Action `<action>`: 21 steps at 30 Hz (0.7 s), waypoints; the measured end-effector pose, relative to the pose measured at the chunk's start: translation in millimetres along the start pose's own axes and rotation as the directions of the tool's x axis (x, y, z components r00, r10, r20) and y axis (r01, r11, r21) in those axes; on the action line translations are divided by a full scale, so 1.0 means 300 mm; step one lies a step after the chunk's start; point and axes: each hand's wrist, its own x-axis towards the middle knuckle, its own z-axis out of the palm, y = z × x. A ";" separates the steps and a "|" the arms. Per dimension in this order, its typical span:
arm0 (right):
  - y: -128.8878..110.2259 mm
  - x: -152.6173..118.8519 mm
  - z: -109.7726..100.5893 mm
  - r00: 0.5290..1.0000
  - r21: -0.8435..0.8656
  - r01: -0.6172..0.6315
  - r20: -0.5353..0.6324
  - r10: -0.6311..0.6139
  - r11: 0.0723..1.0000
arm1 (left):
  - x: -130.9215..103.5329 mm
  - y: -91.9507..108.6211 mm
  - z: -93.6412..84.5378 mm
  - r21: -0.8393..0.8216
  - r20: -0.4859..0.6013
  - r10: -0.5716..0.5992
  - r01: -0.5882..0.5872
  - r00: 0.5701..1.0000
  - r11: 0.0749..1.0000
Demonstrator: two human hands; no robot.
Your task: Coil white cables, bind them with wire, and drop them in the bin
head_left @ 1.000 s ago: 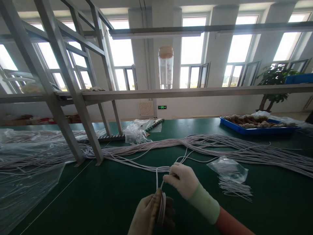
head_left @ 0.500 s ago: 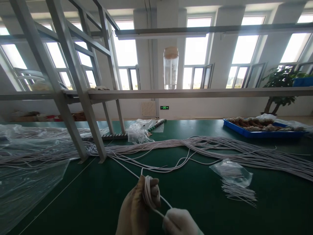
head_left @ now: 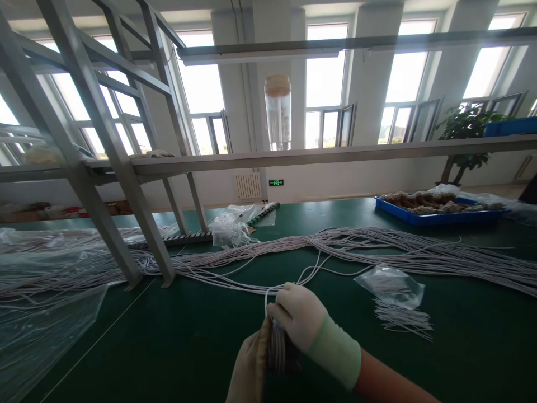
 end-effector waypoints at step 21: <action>0.155 0.015 -0.005 0.976 0.247 -0.202 0.135 0.173 0.948 | 0.013 0.078 0.006 -0.128 0.273 -0.133 0.173 0.953 0.977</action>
